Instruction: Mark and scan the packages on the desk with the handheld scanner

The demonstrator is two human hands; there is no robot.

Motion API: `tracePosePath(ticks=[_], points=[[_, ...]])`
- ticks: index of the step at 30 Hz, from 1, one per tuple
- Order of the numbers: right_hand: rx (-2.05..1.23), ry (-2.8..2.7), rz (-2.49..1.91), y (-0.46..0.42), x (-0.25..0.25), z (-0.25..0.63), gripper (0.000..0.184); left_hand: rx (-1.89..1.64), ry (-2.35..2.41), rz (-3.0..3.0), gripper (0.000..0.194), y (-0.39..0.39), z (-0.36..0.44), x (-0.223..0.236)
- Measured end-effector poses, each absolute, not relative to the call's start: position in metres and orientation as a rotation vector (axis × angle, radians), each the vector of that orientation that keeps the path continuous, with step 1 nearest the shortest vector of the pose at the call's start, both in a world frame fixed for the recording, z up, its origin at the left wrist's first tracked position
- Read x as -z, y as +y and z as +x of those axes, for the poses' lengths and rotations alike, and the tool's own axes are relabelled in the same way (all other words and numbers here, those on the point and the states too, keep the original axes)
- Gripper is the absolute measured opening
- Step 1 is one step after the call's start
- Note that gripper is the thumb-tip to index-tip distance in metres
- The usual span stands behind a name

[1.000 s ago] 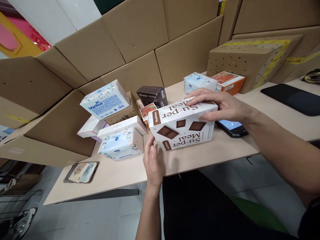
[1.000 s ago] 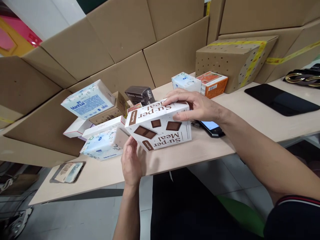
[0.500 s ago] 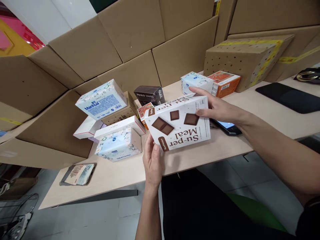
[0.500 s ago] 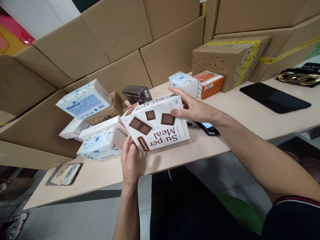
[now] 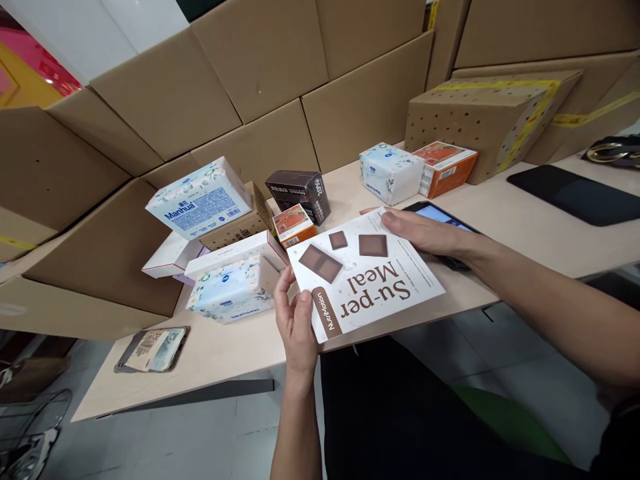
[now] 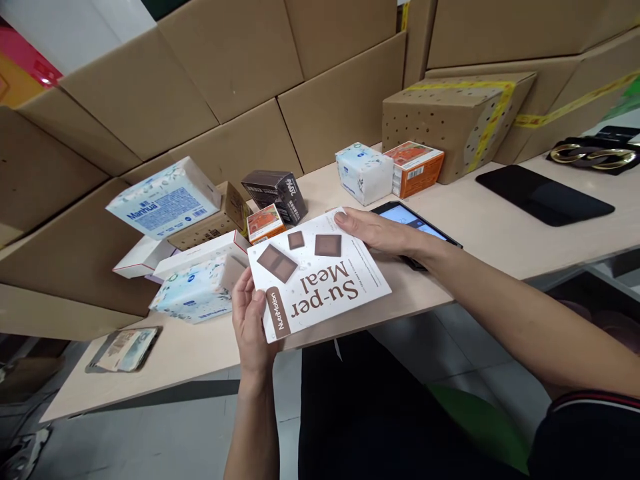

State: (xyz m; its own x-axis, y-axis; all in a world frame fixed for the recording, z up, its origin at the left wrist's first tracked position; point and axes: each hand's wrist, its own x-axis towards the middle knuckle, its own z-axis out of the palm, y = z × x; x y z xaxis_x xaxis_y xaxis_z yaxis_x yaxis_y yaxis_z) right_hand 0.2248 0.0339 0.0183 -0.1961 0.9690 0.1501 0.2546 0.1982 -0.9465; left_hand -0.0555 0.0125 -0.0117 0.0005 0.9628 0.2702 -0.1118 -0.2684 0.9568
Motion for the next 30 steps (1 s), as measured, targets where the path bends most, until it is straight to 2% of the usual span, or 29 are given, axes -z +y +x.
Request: tracePosePath(ticks=[4, 13, 16, 18, 20, 22, 30], points=[[-0.91, -1.584, -1.343, 0.03, -0.03, 0.219, 0.052, -1.425, 0.965, 1.291, 0.051, 0.013, -0.054, 0.012], [-0.644, -1.678, -1.482, 0.031, -0.022, 0.216, 0.057, -1.372, 1.102, 1.367, 0.049, 0.013, -0.054, 0.006], [-0.725, -1.712, -1.498, 0.031, -0.022, 0.227, 0.06, -1.383, 1.141, 1.426, 0.049, 0.011, -0.053, 0.003], [-0.953, -1.776, -1.447, 0.027, -0.025, 0.239, 0.071, -1.391, 1.146, 1.434, 0.049, 0.01, -0.053, 0.002], [-1.155, -1.897, -1.331, 0.023, -0.028, 0.251, 0.098, -1.392, 1.157, 1.442, 0.049, 0.01, -0.053, 0.002], [-1.191, -2.034, -1.215, 0.018, -0.031, 0.26, 0.12, -1.394, 1.174, 1.462, 0.049, 0.01, -0.053, 0.001], [-0.838, -2.329, -1.241, 0.019, -0.035, 0.263, 0.132, -1.413, 1.195, 1.441, 0.046, 0.011, -0.054, 0.004]])
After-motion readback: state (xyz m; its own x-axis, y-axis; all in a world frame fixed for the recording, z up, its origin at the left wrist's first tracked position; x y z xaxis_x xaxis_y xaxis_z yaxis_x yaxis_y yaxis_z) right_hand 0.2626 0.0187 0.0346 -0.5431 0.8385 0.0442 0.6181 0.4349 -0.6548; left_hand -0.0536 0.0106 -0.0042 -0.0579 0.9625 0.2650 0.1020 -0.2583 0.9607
